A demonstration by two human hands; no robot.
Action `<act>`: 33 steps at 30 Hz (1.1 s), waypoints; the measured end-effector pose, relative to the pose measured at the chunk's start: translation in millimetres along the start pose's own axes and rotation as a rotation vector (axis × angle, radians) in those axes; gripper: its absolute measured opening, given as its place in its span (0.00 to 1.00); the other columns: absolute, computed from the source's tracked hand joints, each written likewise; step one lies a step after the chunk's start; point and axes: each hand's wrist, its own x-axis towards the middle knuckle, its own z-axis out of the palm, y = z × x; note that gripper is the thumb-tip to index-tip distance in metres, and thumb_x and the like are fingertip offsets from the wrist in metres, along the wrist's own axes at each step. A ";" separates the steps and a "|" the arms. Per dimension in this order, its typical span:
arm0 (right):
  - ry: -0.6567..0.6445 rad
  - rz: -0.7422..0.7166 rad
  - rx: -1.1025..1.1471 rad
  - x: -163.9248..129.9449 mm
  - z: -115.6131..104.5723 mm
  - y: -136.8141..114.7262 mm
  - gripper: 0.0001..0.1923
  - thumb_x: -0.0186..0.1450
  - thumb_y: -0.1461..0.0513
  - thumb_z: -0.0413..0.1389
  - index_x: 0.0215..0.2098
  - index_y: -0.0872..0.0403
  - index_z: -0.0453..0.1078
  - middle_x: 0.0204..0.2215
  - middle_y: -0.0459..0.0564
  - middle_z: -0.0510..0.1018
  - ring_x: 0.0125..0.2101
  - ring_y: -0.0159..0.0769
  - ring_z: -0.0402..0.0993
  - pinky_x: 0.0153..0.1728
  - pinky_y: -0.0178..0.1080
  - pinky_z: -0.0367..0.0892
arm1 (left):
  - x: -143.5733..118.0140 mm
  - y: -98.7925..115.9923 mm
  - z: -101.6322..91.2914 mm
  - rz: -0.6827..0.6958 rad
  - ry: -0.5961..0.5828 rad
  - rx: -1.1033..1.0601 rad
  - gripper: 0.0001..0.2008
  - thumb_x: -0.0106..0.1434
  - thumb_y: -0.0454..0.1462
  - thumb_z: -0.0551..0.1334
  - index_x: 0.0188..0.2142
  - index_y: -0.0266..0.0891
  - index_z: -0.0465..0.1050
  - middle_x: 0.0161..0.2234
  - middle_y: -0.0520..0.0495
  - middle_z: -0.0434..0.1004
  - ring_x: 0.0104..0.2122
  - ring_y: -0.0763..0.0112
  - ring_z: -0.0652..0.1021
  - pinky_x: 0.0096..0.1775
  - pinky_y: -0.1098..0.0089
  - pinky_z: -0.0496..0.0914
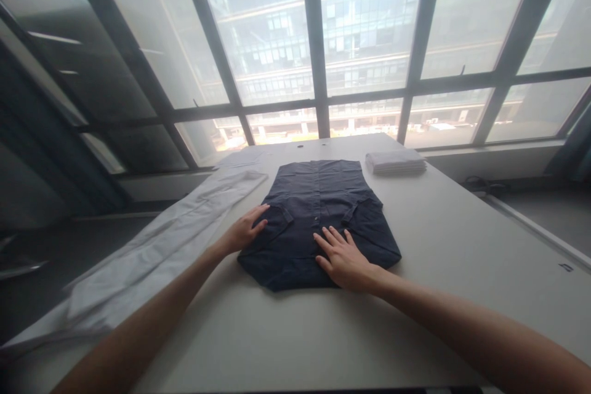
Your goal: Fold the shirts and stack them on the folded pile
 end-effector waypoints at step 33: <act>-0.015 0.012 0.016 2.9 2.1 1.6 0.35 0.74 0.46 0.42 0.74 0.50 0.49 0.74 0.54 0.46 0.73 0.49 0.38 0.68 0.63 0.32 | -5.8 62.3 12.0 0.230 -0.006 0.010 0.22 0.76 0.46 0.50 0.63 0.44 0.70 0.66 0.44 0.67 0.68 0.59 0.62 0.68 0.51 0.54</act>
